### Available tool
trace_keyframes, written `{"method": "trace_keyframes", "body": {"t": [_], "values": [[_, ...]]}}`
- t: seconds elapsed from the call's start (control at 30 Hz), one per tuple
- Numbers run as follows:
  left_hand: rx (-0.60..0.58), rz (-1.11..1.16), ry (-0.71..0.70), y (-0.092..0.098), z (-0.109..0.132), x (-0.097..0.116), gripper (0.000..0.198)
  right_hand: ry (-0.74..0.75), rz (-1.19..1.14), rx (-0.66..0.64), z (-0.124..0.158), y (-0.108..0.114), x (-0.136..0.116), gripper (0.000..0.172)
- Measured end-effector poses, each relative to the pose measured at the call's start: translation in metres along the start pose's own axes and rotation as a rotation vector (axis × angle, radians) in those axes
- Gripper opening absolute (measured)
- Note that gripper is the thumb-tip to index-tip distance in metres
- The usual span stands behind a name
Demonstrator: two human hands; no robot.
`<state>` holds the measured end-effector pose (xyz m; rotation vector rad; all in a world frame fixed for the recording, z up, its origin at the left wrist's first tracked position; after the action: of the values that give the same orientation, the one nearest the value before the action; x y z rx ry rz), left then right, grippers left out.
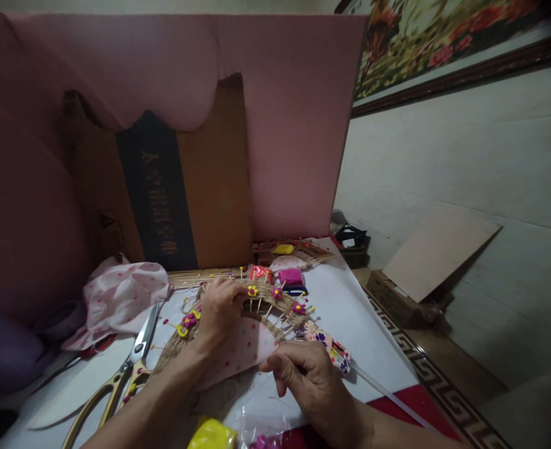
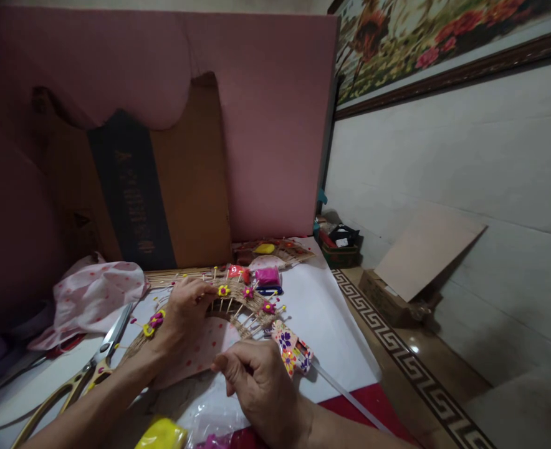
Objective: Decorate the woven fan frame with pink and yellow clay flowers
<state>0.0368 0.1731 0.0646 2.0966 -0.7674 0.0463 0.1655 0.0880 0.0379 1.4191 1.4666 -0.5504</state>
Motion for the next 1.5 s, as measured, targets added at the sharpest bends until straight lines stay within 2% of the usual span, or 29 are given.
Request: {"method": "trace_keyframes", "body": {"t": [0.4,1.03,1.3,1.5], "values": [[0.033,-0.158,0.013,0.000,-0.002,0.006,0.010,0.065,0.077,-0.049,0.005,-0.005,-0.003,0.041],[0.050,-0.284,-0.023,0.005,0.006,0.013,0.013,0.075,0.093,-0.061,0.004,-0.005,-0.008,0.041],[-0.049,-0.381,-0.078,0.006,0.019,0.026,0.023,0.074,0.097,-0.067,0.002,-0.006,-0.008,0.040],[-0.081,-0.395,-0.074,0.003,0.018,0.025,0.025,0.074,0.102,-0.065,0.004,-0.005,-0.007,0.039]]}}
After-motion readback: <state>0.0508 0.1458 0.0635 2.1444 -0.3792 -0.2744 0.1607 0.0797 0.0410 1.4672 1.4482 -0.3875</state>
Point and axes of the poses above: each hand's wrist, its own z-axis away from the middle knuckle, its own y-axis out of the back of the hand, x = y × z, the point moved 9 cm from there along -z, towards the middle knuckle, and after that the axes turned 3 degrees about -x, right-handed, at the moved point
